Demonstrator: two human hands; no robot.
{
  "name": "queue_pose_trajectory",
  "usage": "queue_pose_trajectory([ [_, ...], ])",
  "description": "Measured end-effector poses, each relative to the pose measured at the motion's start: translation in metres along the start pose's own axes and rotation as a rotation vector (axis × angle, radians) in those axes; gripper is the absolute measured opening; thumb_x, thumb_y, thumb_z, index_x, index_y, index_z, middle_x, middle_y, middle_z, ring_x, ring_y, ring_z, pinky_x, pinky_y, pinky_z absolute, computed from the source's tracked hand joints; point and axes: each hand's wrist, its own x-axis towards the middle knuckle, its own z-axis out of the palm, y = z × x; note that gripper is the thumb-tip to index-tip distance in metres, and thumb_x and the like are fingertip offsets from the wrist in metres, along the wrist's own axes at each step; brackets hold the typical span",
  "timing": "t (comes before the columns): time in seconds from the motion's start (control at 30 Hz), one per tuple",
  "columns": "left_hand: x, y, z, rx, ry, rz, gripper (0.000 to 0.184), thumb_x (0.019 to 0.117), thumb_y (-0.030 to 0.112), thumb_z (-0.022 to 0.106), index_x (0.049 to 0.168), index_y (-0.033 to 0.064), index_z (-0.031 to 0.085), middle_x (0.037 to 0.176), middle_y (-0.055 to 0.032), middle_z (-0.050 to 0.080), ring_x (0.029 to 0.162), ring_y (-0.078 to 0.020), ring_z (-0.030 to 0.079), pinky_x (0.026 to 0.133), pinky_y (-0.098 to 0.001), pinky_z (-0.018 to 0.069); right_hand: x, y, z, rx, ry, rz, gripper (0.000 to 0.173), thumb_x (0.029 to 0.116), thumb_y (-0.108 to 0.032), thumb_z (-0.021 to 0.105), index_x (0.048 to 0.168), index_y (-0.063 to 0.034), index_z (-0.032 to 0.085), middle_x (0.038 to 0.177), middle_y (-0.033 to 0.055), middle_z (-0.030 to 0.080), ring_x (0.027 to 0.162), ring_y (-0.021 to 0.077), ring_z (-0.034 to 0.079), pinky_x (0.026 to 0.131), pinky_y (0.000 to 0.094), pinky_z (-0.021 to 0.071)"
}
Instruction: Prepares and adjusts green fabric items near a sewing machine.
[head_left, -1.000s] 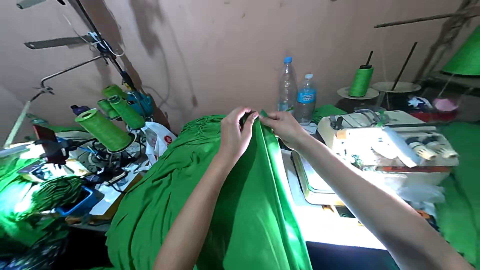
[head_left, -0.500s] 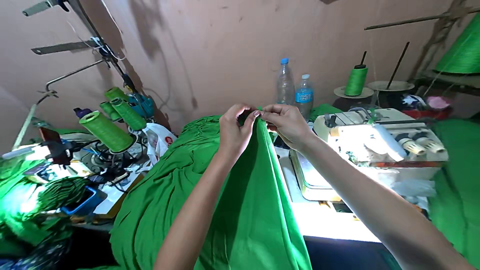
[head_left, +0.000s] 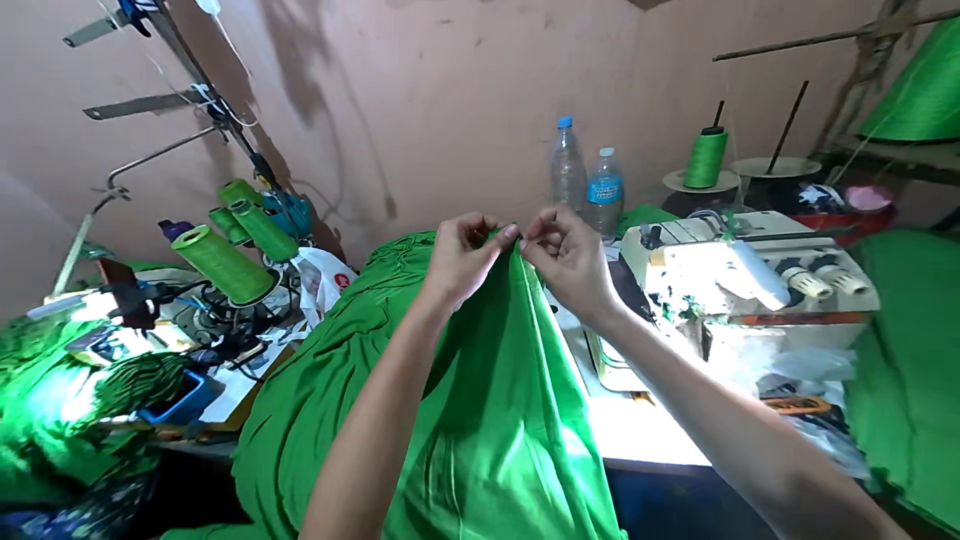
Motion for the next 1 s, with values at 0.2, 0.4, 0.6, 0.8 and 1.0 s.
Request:
queue_pose_trajectory([
  [0.2, 0.001, 0.007, -0.004, 0.098, 0.017, 0.056, 0.013, 0.0986, 0.017, 0.067, 0.093, 0.0051, 0.07, 0.078, 0.0023, 0.062, 0.067, 0.0002, 0.055, 0.063, -0.0175, 0.045, -0.048, 0.017, 0.017, -0.073, 0.081, -0.019, 0.015, 0.0908, -0.018, 0.069, 0.089, -0.0029, 0.066, 0.081, 0.0, 0.063, 0.072, -0.0018, 0.058, 0.064, 0.0144, 0.0485],
  [0.4, 0.006, 0.011, -0.003, 0.135, 0.074, 0.122, 0.012, 0.0975, 0.017, 0.068, 0.09, 0.0083, 0.07, 0.074, 0.0053, 0.061, 0.063, 0.0027, 0.053, 0.059, -0.0151, 0.0429, -0.094, 0.018, 0.01, -0.149, 0.084, 0.179, 0.016, 0.092, -0.014, 0.063, 0.095, 0.0019, 0.068, 0.086, 0.0054, 0.065, 0.072, -0.0007, 0.059, 0.065, 0.0141, 0.0497],
  [0.6, 0.012, 0.012, -0.003, 0.218, 0.145, 0.161, 0.015, 0.0988, 0.022, 0.066, 0.094, 0.0085, 0.07, 0.078, 0.0052, 0.062, 0.065, 0.0036, 0.053, 0.061, -0.0153, 0.0427, -0.158, 0.015, -0.007, 0.062, 0.024, 0.528, 0.013, 0.092, -0.018, 0.062, 0.094, -0.0063, 0.066, 0.089, -0.003, 0.064, 0.076, -0.0026, 0.063, 0.067, 0.0145, 0.0543],
  [0.8, 0.024, 0.001, 0.005, 0.255, 0.206, 0.189, 0.018, 0.0994, 0.022, 0.065, 0.099, 0.0044, 0.07, 0.084, 0.0011, 0.064, 0.071, 0.003, 0.054, 0.065, -0.0149, 0.0432, -0.162, 0.0, -0.018, 0.426, 0.248, 0.608, 0.015, 0.0813, 0.007, 0.071, 0.08, -0.0069, 0.067, 0.079, -0.0032, 0.071, 0.072, 0.0029, 0.068, 0.07, 0.0184, 0.0586],
  [1.0, 0.05, -0.034, 0.054, 0.121, 0.223, 0.331, 0.019, 0.1002, 0.015, 0.062, 0.101, -0.0027, 0.069, 0.092, -0.0042, 0.068, 0.079, 0.003, 0.059, 0.073, -0.0145, 0.048, -0.171, 0.016, -0.03, 0.434, 0.375, 0.599, 0.019, 0.0827, 0.002, 0.073, 0.075, -0.0133, 0.066, 0.075, -0.0052, 0.069, 0.069, 0.0012, 0.065, 0.067, 0.0175, 0.0563],
])
